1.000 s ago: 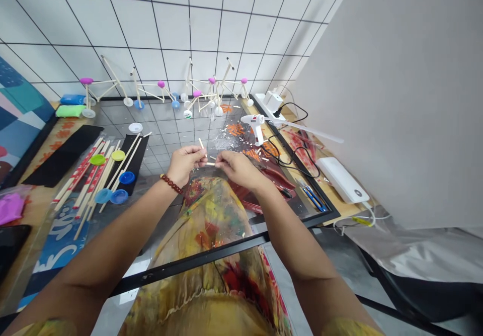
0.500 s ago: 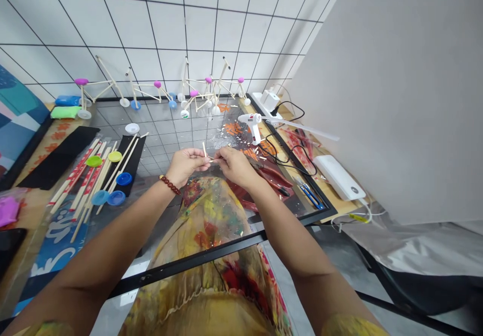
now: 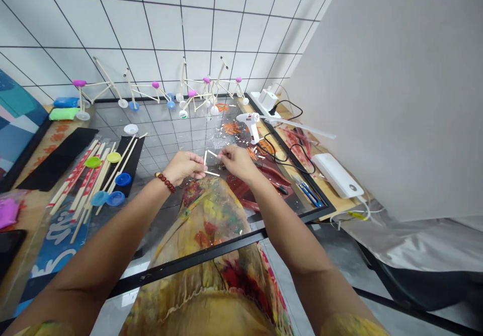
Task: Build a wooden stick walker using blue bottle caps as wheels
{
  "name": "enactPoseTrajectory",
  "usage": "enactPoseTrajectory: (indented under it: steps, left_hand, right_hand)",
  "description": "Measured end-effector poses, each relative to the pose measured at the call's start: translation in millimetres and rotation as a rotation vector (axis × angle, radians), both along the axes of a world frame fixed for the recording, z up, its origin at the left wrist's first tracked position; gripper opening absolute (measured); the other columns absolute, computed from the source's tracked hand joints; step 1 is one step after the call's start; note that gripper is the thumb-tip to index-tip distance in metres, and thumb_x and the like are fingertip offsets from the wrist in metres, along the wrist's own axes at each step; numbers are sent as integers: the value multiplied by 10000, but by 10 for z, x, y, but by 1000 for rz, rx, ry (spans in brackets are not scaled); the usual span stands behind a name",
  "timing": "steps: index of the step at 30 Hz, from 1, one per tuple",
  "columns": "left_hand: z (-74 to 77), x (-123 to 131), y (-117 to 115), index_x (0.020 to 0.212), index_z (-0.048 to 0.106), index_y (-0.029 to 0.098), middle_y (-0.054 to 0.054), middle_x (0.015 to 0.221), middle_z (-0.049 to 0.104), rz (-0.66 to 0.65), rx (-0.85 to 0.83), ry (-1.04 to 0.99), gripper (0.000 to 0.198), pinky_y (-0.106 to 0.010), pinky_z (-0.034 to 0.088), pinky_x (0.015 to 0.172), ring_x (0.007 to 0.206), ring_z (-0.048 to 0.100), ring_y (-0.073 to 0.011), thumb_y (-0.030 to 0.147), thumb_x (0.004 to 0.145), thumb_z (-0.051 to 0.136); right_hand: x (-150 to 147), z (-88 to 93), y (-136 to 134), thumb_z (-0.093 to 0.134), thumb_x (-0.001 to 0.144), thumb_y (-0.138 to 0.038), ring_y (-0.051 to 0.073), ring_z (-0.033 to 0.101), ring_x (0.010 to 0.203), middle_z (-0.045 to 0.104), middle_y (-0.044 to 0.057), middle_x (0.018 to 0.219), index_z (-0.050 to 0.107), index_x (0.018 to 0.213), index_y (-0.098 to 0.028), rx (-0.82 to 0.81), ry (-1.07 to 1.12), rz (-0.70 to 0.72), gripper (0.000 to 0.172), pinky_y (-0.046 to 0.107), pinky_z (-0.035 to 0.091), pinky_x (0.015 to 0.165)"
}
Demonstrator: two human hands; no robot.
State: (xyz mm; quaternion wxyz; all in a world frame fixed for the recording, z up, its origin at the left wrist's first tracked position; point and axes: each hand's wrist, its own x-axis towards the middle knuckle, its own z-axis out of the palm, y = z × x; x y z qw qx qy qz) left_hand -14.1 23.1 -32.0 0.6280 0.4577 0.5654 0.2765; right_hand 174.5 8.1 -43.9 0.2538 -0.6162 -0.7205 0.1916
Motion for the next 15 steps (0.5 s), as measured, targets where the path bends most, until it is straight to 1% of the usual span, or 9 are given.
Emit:
enactPoseTrajectory:
  steps: [3, 6, 8, 11, 15]
  left_hand:
    - [6, -12, 3, 670, 648, 92, -41, 541, 670, -45, -26, 13, 197, -193, 561, 502, 498, 671, -139, -24, 582, 781]
    - [30, -28, 2, 668, 655, 91, -42, 548, 674, -91, -35, 18, 195, -194, 562, 516, 517, 680, -143, -22, 576, 785]
    - [55, -36, -2, 664, 663, 87, -43, 545, 673, -115, -38, 32, 175, -194, 561, 524, 518, 678, -138, -22, 588, 777]
    - [95, -46, -9, 677, 682, 79, -50, 543, 678, -153, -39, 69, 134, -189, 556, 529, 503, 662, -122, -23, 621, 749]
    - [119, -60, -8, 676, 698, 78, -51, 557, 691, -196, -25, 126, 108, -184, 543, 518, 480, 642, -106, -24, 646, 716]
  right_hand:
    - [67, 6, 22, 571, 829, -236, 126, 527, 645, 625, -12, 701, 673, 810, -156, -107, 273, 70, 131, 236, 394, 645]
    - [115, 25, 20, 605, 750, -266, 113, 486, 589, 591, -36, 638, 684, 776, -153, -228, 412, 118, 140, 235, 373, 610]
    - [132, 40, 12, 632, 708, -284, 110, 482, 580, 593, -39, 620, 703, 769, -150, -279, 459, 119, 164, 236, 370, 609]
    - [149, 61, 0, 658, 664, -279, 108, 500, 596, 621, -33, 626, 716, 734, -147, -311, 492, 128, 160, 231, 382, 623]
    - [167, 79, -10, 651, 647, -240, 110, 543, 622, 668, -23, 645, 726, 717, -155, -358, 491, 148, 134, 221, 410, 641]
